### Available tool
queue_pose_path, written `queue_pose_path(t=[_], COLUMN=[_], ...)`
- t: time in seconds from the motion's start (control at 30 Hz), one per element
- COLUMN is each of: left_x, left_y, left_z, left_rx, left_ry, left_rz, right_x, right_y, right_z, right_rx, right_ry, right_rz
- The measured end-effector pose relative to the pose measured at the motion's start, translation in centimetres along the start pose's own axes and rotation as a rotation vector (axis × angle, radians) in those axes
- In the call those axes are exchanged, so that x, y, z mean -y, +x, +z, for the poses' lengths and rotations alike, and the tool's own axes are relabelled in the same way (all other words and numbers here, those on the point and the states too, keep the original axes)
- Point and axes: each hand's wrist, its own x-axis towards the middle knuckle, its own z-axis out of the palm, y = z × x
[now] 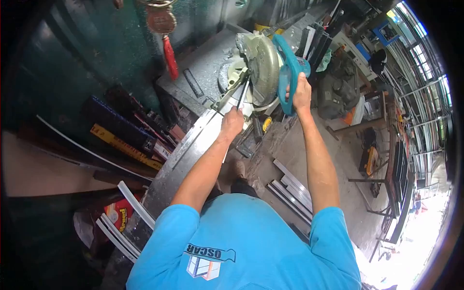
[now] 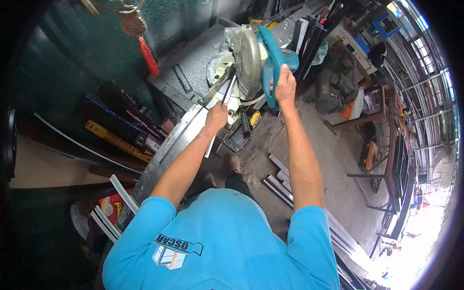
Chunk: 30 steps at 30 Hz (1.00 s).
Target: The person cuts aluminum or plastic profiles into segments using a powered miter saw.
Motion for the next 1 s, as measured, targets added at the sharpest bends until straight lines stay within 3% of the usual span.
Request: queue_pose_path(t=[0.1,0.13,0.17,0.2,0.23,0.3,0.33,0.4,0.5,0.57,0.63,0.77,0.83,0.87,1.0], left_x=[0.1,-0.4,3.8,2.6,1.8,1.3,1.3,1.8,2.7,3.9,4.4,8.9,10.6,15.1,18.7], left_y=[-1.3,-1.8,-1.0,-2.9,-4.6,-8.1,-9.8,-13.3,-18.5,-22.8,-27.9,-37.2,-40.5,-42.6,-46.4], left_z=[1.1,-1.1,1.3,-0.8,-2.1,-5.9,-7.5,-9.6,-12.9,-15.1,-17.8,-21.4,-22.3,-21.7,-22.3], left_rx=[0.006,0.139,0.128,0.127,0.140,0.235,0.211,0.181,0.141,-0.011,-0.237,-0.727,-0.944,-1.078,-1.088], left_ry=[-0.097,-0.027,0.005,0.084,-0.105,-0.323,-0.310,-0.282,-0.317,-0.426,-0.386,-0.192,-0.359,0.035,0.159], left_rz=[0.067,0.061,0.091,0.260,0.033,-0.096,-0.066,-0.029,-0.039,0.062,-0.017,-0.400,-0.643,-0.491,-0.717], right_x=[2.0,2.7,4.1,5.5,6.6,9.0,7.3,7.8,6.7,6.1,5.6,5.6,4.8,4.7,4.8], right_y=[1.1,2.2,2.1,3.6,4.6,5.8,9.5,11.2,13.1,13.5,13.8,13.5,14.6,14.6,14.6], right_z=[-1.6,-1.5,-1.2,-1.8,-2.2,-1.1,-2.6,-2.9,-3.8,-4.1,-4.2,-3.8,-4.3,-4.2,-3.9], right_rx=[0.015,0.004,-0.020,0.006,0.126,0.106,0.261,0.389,0.411,0.418,0.413,0.376,0.464,0.443,0.428], right_ry=[-0.068,-0.135,-0.184,-0.204,0.041,0.076,0.059,0.017,-0.064,-0.089,-0.127,-0.119,-0.077,-0.082,-0.086], right_rz=[0.003,0.017,0.041,0.011,0.275,0.300,0.365,0.236,0.140,0.141,0.100,0.140,0.138,0.129,0.110])
